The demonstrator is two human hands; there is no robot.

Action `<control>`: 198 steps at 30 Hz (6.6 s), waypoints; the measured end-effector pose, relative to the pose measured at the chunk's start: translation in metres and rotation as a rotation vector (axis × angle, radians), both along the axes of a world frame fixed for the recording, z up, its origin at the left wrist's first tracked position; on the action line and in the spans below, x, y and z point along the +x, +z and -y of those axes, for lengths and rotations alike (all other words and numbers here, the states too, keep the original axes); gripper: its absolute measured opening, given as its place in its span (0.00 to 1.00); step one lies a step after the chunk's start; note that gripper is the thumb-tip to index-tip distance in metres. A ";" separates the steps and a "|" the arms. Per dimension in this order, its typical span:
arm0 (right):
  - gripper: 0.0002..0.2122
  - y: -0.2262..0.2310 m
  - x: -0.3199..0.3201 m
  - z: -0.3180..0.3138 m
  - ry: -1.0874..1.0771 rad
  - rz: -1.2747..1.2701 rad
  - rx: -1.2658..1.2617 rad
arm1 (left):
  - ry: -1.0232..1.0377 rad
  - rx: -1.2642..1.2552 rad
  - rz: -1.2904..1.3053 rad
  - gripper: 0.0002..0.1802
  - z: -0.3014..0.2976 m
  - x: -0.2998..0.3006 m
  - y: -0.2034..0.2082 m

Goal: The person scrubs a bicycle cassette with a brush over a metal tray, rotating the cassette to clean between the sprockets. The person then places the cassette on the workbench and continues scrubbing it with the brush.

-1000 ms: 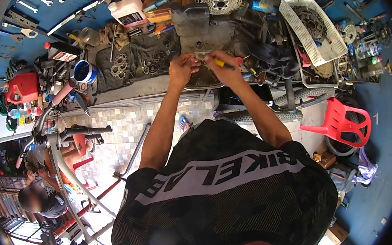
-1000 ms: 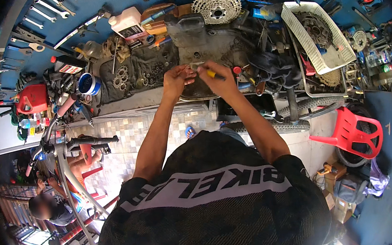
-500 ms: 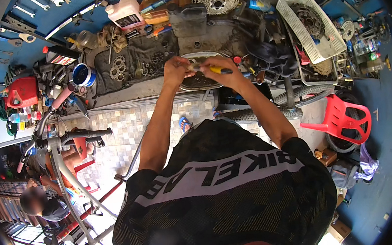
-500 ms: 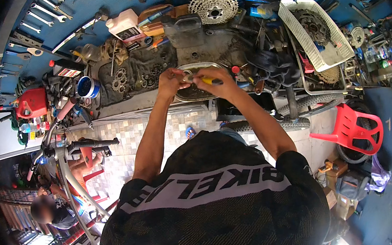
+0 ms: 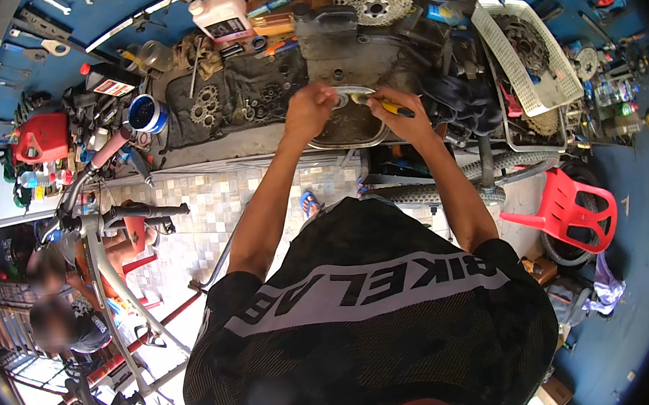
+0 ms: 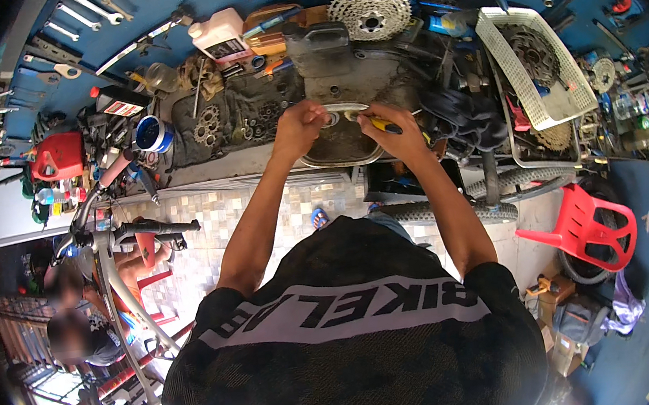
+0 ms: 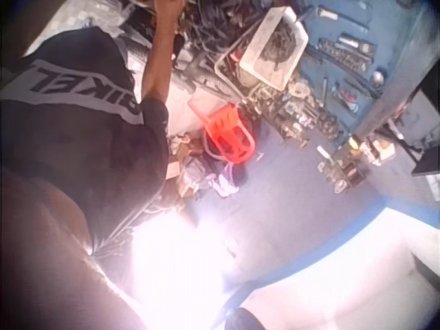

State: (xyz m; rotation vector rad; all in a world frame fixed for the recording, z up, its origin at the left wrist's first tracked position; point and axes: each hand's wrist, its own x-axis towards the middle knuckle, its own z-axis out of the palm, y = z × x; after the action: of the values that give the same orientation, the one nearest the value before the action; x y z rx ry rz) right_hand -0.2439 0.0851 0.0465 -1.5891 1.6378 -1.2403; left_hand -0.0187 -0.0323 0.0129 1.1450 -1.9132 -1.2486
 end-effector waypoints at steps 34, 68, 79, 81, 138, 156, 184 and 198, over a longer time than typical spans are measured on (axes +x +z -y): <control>0.11 -0.013 0.009 -0.035 -0.057 -0.176 0.108 | -0.055 -0.688 0.183 0.24 0.146 -0.083 0.160; 0.13 -0.032 -0.002 -0.063 -0.071 -0.287 -0.009 | -0.371 -1.063 0.132 0.13 0.105 -0.163 0.223; 0.13 -0.023 0.001 -0.065 -0.101 -0.286 0.056 | -0.250 -0.602 -0.086 0.15 0.057 -0.014 0.190; 0.13 -0.024 0.001 -0.063 -0.095 -0.307 0.041 | -0.195 -0.418 -0.118 0.15 0.051 0.003 0.152; 0.09 -0.063 0.103 0.023 -0.699 0.314 -0.319 | -0.295 -0.555 0.343 0.19 0.051 -0.022 0.086; 0.15 -0.024 0.086 -0.011 -0.663 0.509 -0.012 | -0.303 -0.527 0.335 0.20 0.056 -0.012 0.104; 0.12 -0.018 0.116 -0.019 -0.394 -0.001 -0.225 | -0.258 -0.605 0.434 0.22 0.061 -0.015 0.097; 0.15 -0.043 0.086 -0.025 -0.455 -0.030 0.073 | -0.332 -0.487 0.406 0.24 0.079 -0.003 0.078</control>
State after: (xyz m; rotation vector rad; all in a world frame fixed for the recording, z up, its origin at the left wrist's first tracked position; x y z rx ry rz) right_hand -0.1584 0.1098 0.0034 -1.2324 2.1162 -1.3574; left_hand -0.0220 -0.1114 0.0905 0.8864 -2.6076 -0.6565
